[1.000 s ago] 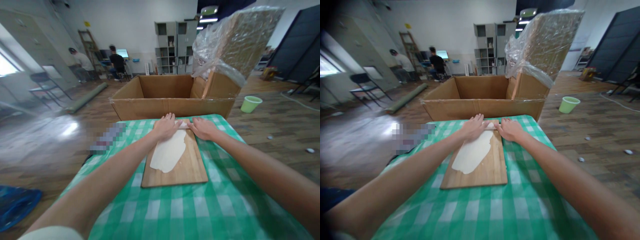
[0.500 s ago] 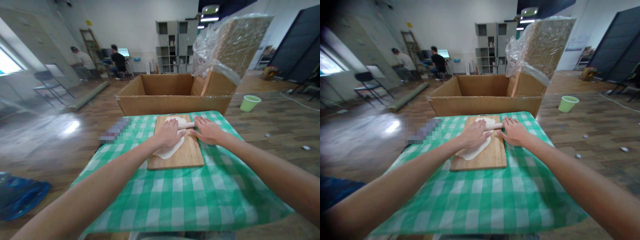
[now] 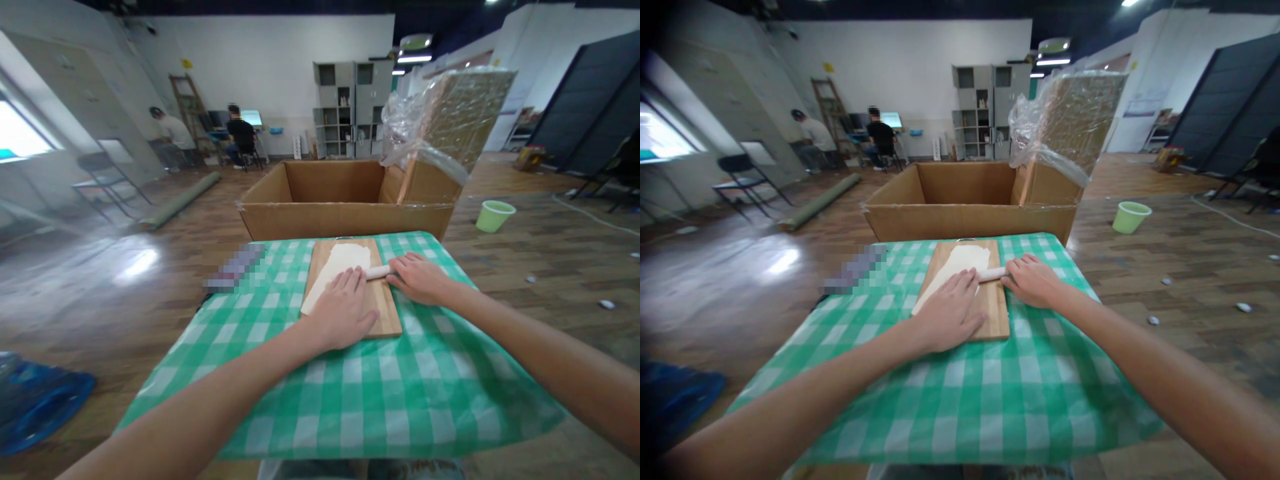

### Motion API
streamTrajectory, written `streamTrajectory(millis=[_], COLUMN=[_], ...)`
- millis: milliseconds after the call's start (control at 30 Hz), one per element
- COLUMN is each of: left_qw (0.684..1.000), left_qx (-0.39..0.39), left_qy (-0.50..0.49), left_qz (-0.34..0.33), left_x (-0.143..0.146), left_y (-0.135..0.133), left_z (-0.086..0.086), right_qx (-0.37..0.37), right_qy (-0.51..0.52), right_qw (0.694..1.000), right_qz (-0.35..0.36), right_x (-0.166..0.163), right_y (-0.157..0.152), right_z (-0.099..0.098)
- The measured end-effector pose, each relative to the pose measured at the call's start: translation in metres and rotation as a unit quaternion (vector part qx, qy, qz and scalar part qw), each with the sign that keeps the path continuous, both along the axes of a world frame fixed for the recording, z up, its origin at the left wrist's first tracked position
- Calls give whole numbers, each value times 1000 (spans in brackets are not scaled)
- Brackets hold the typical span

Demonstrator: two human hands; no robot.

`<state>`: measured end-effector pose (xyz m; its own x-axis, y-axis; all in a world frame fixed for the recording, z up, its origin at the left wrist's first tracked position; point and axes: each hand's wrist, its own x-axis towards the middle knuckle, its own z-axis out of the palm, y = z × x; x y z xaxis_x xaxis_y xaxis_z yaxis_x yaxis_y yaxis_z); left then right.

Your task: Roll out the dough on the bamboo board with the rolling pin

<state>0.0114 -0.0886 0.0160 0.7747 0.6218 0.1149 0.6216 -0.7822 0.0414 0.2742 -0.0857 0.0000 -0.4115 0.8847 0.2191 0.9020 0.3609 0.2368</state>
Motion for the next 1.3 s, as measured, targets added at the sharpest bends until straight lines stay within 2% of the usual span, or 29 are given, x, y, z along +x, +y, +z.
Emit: streamTrajectory(millis=[67,200,267,367,500,600,700,833,900,1000,1133,1233,1300], left_qw=[1000,995,993,989,977,970,962,945,941,949,961,971,979], left_qx=[-9,27,28,-21,-57,-77,-117,-208,-226,-188,-113,-84,-80], left_qy=[-13,-56,-64,-70,-65,-52,-56,-89,-91,-132,-214,-201,-179], left_qz=[8,78,96,128,195,225,242,235,235,216,138,97,45], left_x=[-9,-33,-45,-56,-51,-38,-27,-21,-19,-13,2,9,8], left_y=[-4,3,10,27,61,87,105,120,124,129,133,141,150], left_z=[-3,-11,-12,-9,-4,-4,-3,2,3,-2,-12,-15,-13], right_qx=[6,2,-10,-10,33,43,26,0,-3,-1,13,19,14], right_qy=[-7,-3,24,104,218,267,271,229,209,204,238,260,270], right_qw=[1000,1000,998,986,963,955,957,968,973,972,964,961,960], right_qz=[-4,-19,-57,-127,-153,-126,-101,-100,-102,-114,-119,-92,-65], right_x=[-1,10,21,35,31,17,6,6,9,16,21,23,24], right_y=[0,6,13,28,49,57,55,47,45,46,47,45,42], right_z=[-7,-17,-16,-9,-5,-10,-17,-21,-21,-23,-23,-23,-22])
